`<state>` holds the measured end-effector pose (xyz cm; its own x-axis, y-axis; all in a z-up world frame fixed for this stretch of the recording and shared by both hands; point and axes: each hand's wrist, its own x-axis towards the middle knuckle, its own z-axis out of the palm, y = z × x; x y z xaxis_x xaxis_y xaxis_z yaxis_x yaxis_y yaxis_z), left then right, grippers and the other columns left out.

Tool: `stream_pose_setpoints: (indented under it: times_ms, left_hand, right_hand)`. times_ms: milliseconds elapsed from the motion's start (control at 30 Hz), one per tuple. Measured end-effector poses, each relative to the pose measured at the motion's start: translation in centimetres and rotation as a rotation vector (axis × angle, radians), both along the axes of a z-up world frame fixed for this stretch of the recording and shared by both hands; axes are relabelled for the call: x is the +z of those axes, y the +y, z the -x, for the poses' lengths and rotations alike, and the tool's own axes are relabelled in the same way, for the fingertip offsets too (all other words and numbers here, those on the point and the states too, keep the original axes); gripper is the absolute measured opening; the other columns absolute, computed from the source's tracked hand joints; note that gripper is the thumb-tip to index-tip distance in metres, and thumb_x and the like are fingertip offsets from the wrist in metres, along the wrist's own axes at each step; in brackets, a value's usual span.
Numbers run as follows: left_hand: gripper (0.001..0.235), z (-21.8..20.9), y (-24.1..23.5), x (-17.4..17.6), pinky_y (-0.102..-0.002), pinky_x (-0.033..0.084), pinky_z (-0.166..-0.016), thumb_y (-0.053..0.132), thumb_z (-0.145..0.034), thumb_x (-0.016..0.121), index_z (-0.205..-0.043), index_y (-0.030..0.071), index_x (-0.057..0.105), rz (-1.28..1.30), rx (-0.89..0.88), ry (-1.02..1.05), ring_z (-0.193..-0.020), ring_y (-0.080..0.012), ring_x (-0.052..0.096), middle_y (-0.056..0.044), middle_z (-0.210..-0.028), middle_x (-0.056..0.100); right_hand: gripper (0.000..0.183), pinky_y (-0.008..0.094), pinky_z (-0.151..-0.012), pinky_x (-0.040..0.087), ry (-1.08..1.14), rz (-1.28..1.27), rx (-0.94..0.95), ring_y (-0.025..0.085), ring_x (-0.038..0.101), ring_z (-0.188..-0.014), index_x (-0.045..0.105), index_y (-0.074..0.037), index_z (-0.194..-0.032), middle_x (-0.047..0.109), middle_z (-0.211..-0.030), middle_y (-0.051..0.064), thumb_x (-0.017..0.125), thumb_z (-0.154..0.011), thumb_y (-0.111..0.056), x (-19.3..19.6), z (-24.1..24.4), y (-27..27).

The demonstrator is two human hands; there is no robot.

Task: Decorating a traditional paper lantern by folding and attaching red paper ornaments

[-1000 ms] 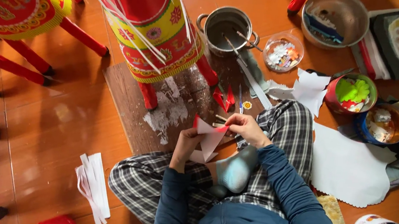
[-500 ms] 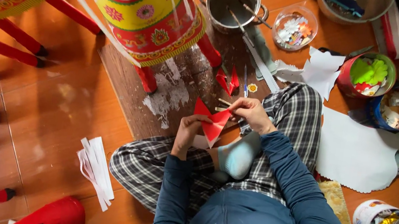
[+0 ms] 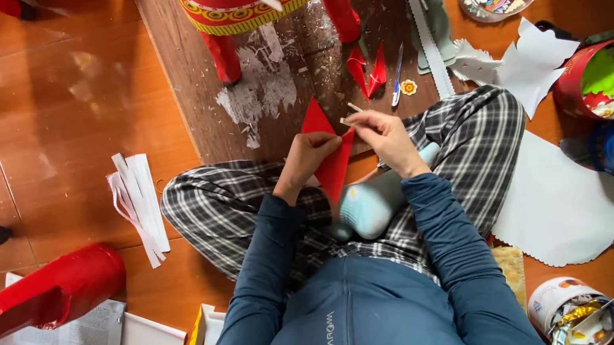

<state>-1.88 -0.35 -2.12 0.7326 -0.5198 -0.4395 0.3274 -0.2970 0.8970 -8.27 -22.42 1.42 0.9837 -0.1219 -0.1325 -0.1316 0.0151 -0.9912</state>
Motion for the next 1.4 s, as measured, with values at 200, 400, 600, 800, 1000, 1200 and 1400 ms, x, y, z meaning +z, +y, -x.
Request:
stream_pose_setpoints:
  times_ms: [200,400,600,800,1000,1200,1400]
  left_hand:
    - [0.025,0.3,-0.6,-1.1,-0.029,0.062,-0.071,0.027,-0.109,0.077,-0.109,0.005,0.087,0.008,0.065,-0.027,-0.084,-0.0175,0.076,-0.013,-0.093,0.083]
    - [0.027,0.6,-0.8,-0.7,-0.036,0.064,-0.083,0.026,-0.111,0.073,-0.12,0.003,0.084,0.002,0.054,-0.052,-0.099,-0.026,0.078,-0.019,-0.107,0.084]
    - [0.026,0.8,-1.4,1.3,-0.041,0.065,-0.083,0.02,-0.11,0.074,-0.122,-0.001,0.083,-0.023,0.03,-0.176,-0.104,-0.0339,0.079,-0.023,-0.108,0.083]
    - [0.024,0.8,-1.5,2.8,-0.041,0.067,-0.076,0.017,-0.111,0.07,-0.119,-0.001,0.083,-0.05,0.0,-0.246,-0.095,-0.0356,0.081,-0.022,-0.102,0.083]
    - [0.024,0.9,-1.6,2.5,-0.039,0.067,-0.077,0.016,-0.112,0.068,-0.119,-0.002,0.082,-0.06,0.011,-0.25,-0.096,-0.0328,0.081,-0.022,-0.102,0.083]
    - [0.024,1.1,-1.6,1.6,-0.038,0.064,-0.074,0.018,-0.111,0.071,-0.117,-0.001,0.084,-0.016,0.047,-0.21,-0.096,-0.0302,0.081,-0.022,-0.101,0.083]
    - [0.022,1.2,-1.5,0.3,-0.036,0.064,-0.074,0.019,-0.111,0.072,-0.115,0.001,0.085,-0.008,0.052,-0.197,-0.094,-0.0272,0.081,-0.02,-0.1,0.084]
  right_hand:
    - [0.031,0.017,-0.071,0.059,0.195,-0.344,-0.103,0.008,0.069,-0.092,0.072,-0.001,-0.135,0.076,-0.114,0.008,0.072,-0.104,-0.005,-1.6,0.3,0.8]
    - [0.022,0.016,-0.064,0.055,0.194,-0.254,-0.2,0.002,0.066,-0.08,0.082,-0.006,-0.115,0.076,-0.092,0.001,0.089,-0.095,-0.012,-2.0,0.3,2.4]
    - [0.019,0.014,-0.059,0.053,0.229,-0.24,-0.268,0.001,0.064,-0.073,0.082,-0.006,-0.107,0.075,-0.084,0.002,0.092,-0.093,-0.015,-2.3,0.0,2.8]
    - [0.02,0.015,-0.057,0.051,0.235,-0.226,-0.275,0.002,0.063,-0.072,0.083,-0.003,-0.105,0.075,-0.082,0.004,0.094,-0.092,-0.014,-2.3,-0.2,2.8]
    - [0.02,0.014,-0.058,0.049,0.25,-0.241,-0.276,0.002,0.062,-0.07,0.083,-0.003,-0.106,0.074,-0.081,0.003,0.093,-0.093,-0.014,-2.0,-0.3,2.9]
    - [0.016,0.013,-0.059,0.048,0.251,-0.267,-0.281,0.001,0.064,-0.071,0.083,-0.004,-0.105,0.074,-0.082,0.001,0.091,-0.094,-0.012,-1.9,-0.4,2.9]
    - [0.014,0.014,-0.059,0.047,0.246,-0.271,-0.281,0.001,0.064,-0.07,0.084,-0.004,-0.106,0.076,-0.081,0.002,0.089,-0.096,-0.012,-2.0,-0.5,2.8]
